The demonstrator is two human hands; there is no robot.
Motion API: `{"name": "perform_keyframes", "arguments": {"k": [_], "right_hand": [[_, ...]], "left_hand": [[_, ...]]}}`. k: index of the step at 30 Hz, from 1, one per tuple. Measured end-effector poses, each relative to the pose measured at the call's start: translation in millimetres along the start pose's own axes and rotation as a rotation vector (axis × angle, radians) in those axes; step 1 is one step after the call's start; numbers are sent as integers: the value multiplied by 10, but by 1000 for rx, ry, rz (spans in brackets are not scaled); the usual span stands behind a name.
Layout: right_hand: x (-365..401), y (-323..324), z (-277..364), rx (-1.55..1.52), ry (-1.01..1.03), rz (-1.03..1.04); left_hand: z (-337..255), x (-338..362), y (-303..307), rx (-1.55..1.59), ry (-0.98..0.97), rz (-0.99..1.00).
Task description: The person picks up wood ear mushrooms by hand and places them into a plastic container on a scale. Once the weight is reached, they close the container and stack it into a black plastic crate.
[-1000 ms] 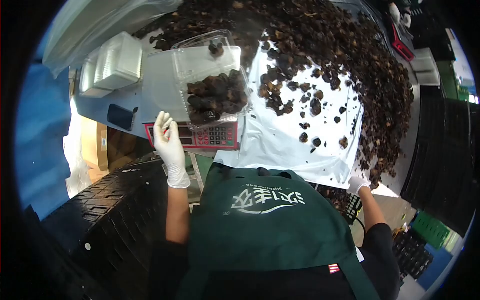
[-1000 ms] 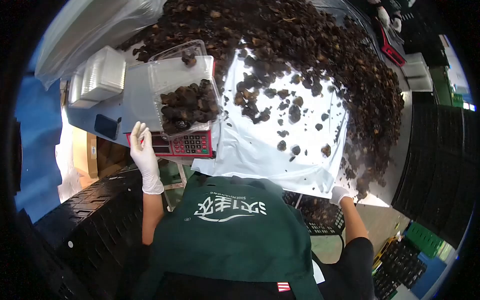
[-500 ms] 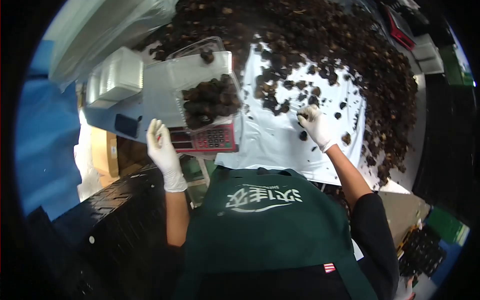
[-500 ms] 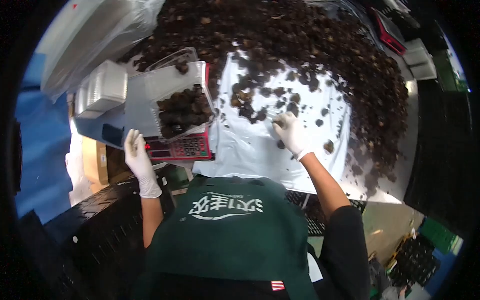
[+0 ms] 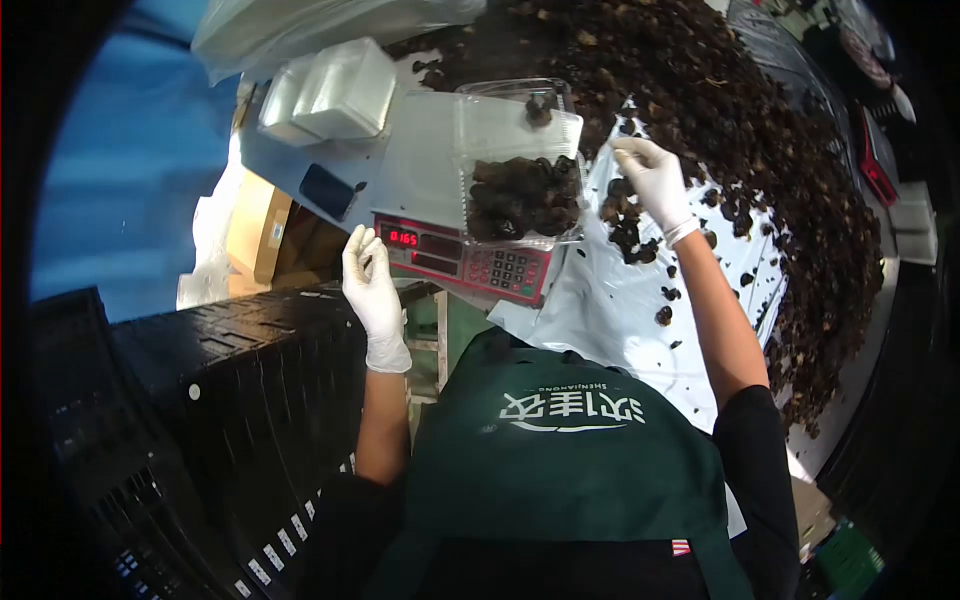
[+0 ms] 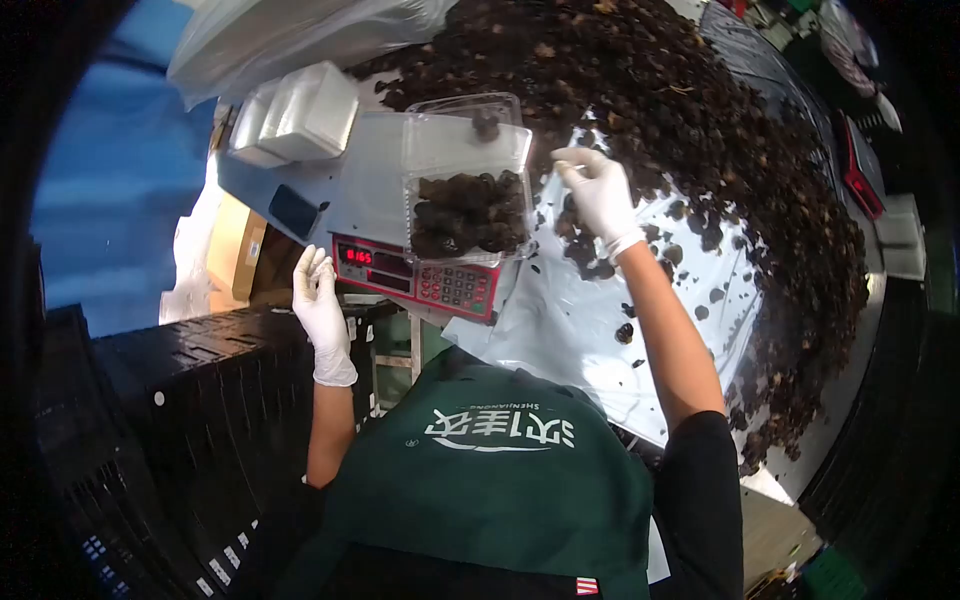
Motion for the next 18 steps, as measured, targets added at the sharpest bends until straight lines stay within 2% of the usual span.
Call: {"name": "perform_keyframes", "arguments": {"k": [2, 6, 8, 13, 18], "right_hand": [[-163, 27, -260, -33, -50, 17], [-417, -16, -295, -14, -77, 6], [-529, -88, -239, -37, -173, 20], [-687, -255, -17, -41, -265, 24], [-860, -396, -161, -39, -233, 48]], "left_hand": [[41, -48, 205, 4, 7, -52], [61, -74, 534, 39, 44, -158], [67, -75, 625, 53, 73, -195], [72, -25, 629, 96, 90, -210], [110, -10, 545, 133, 80, -178]]}}
Point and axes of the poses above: each hand's wrist, its own x-axis away from the middle knuckle, its own y-axis out of the back of the hand, z = x × y, the point moved 5 cm from there along -x, towards the middle knuckle, and after that the axes turned 5 degrees about y, right-handed, at the moved point
